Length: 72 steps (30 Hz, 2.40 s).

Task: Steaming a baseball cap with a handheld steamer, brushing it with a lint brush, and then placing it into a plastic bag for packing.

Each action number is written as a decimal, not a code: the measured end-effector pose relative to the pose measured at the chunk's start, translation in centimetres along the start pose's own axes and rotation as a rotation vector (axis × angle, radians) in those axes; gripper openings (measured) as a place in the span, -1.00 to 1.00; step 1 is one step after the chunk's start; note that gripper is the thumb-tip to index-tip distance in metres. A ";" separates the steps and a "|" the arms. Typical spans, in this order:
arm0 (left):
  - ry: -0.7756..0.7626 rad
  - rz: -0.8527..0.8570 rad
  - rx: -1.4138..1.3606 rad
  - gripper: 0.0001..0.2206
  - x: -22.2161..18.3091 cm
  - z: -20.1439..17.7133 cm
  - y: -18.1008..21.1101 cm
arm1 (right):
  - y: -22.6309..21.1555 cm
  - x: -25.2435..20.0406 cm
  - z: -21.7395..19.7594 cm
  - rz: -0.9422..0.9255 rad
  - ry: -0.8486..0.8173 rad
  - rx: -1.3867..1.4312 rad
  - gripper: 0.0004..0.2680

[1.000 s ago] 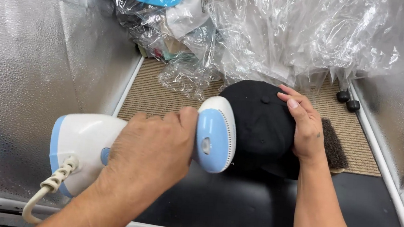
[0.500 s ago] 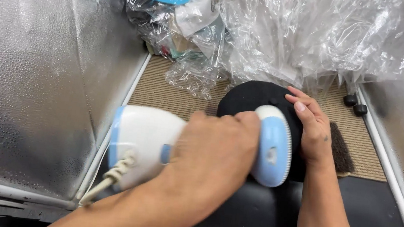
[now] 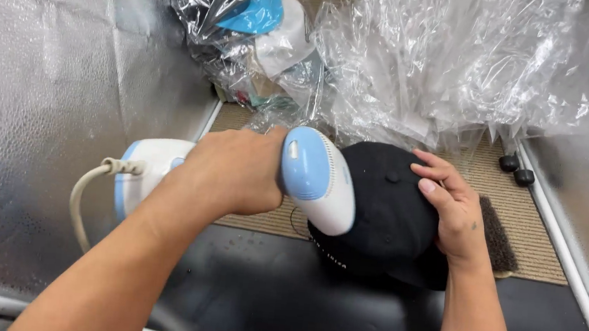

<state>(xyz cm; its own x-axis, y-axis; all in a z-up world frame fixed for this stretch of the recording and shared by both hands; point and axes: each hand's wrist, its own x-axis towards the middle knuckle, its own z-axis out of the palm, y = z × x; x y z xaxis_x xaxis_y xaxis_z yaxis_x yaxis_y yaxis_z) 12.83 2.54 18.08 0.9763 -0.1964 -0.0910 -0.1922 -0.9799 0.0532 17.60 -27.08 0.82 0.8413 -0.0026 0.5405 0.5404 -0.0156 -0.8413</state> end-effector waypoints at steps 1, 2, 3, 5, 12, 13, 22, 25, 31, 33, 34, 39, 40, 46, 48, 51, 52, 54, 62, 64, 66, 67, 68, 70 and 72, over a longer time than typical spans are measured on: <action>0.004 0.007 0.002 -0.48 0.8 -0.3 0.4 | 0.5 0.2 -0.3 -0.005 0.006 -0.003 -0.77; -0.012 0.030 -0.015 -0.43 1.7 -0.5 0.8 | 1.0 0.4 -0.6 0.033 -0.004 0.025 -0.77; -0.031 0.053 -0.036 -0.37 2.5 -0.7 1.2 | 1.4 0.4 -1.0 0.075 -0.015 0.050 -0.76; -0.092 0.037 -0.083 -0.42 2.0 -3.8 3.2 | 2.0 0.9 -1.3 0.094 -0.018 0.053 -0.76; -0.093 0.038 0.006 -0.52 4.7 -3.9 3.8 | 2.8 1.0 -1.6 0.134 -0.020 0.084 -0.75; -0.089 0.042 0.008 -0.52 4.9 -4.0 4.2 | 2.8 1.1 -1.7 0.129 -0.016 0.082 -0.75; -0.078 -0.057 0.031 -0.55 10.1 -2.3 0.5 | 2.5 1.0 -1.2 0.146 -0.004 0.088 -0.74; -0.194 -0.094 -0.029 -0.44 8.5 -2.5 -0.5 | 2.1 0.9 -1.0 0.152 0.013 0.108 -0.75; -0.264 -0.073 -0.122 -0.42 4.0 -2.7 -1.0 | 2.7 0.9 -1.3 0.133 -0.020 0.139 -0.73; -0.266 -0.062 -0.124 -0.40 2.6 -3.3 -0.5 | 2.6 0.9 -1.1 0.116 -0.026 0.151 -0.73; -0.266 -0.062 -0.126 -0.40 3.6 -2.6 -0.6 | 2.5 0.8 -1.2 0.116 -0.027 0.150 -0.73; -0.099 -0.029 -0.069 -0.51 8.9 -1.2 -0.2 | 2.7 0.9 -1.3 0.119 -0.033 0.115 -0.72; -0.101 -0.027 -0.069 -0.51 9.2 -1.1 -0.1 | 2.6 0.6 -1.4 0.121 -0.032 0.114 -0.72; -0.126 0.001 0.012 -0.57 8.8 -2.9 2.5 | 2.6 0.4 -1.4 0.139 -0.009 0.114 -0.72; -0.096 0.030 0.087 -0.60 9.8 -2.9 3.2 | 2.4 0.4 -1.4 0.141 -0.012 0.104 -0.72; -0.136 0.006 0.010 -0.60 11.9 -3.2 2.6 | 3.1 0.5 -1.7 0.130 -0.015 0.123 -0.72; -0.134 0.008 0.009 -0.60 12.1 -3.3 2.3 | 2.9 0.6 -1.6 0.128 -0.014 0.121 -0.72; -0.237 -0.025 0.045 -0.52 12.3 -3.5 1.5 | 2.6 0.8 -1.1 0.131 -0.001 0.120 -0.72; -0.275 -0.083 -0.042 -0.53 8.4 -3.2 -1.2 | 2.5 0.7 -1.1 0.138 -0.005 0.118 -0.70; -0.280 -0.062 -0.027 -0.49 6.1 -3.4 -0.9 | 2.2 0.6 -0.8 0.142 -0.010 0.110 -0.70; -0.284 -0.038 -0.017 -0.49 3.4 -4.2 0.1 | 1.9 0.5 -0.5 0.137 0.007 0.130 -0.69; -0.287 -0.038 -0.019 -0.49 3.6 -3.6 0.4 | 1.9 0.6 -0.6 0.141 0.006 0.128 -0.69; -0.192 0.002 0.008 -0.52 3.7 -3.1 0.7 | 1.8 0.7 -0.7 0.139 -0.008 0.102 -0.69; -0.100 0.032 0.031 -0.54 4.0 -2.2 1.6 | 2.2 0.8 -0.8 0.142 -0.032 0.078 -0.69; 0.060 0.139 0.030 -0.68 4.5 -1.7 3.2 | 2.9 0.7 -1.1 0.123 -0.024 0.075 -0.69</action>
<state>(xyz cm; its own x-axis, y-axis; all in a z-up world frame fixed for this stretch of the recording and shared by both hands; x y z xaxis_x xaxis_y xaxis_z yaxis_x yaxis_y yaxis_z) 16.76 -1.47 19.56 0.9441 -0.3286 -0.0248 -0.3278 -0.9442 0.0316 19.76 -28.27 -1.24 0.9008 0.0245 0.4335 0.4316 0.0577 -0.9002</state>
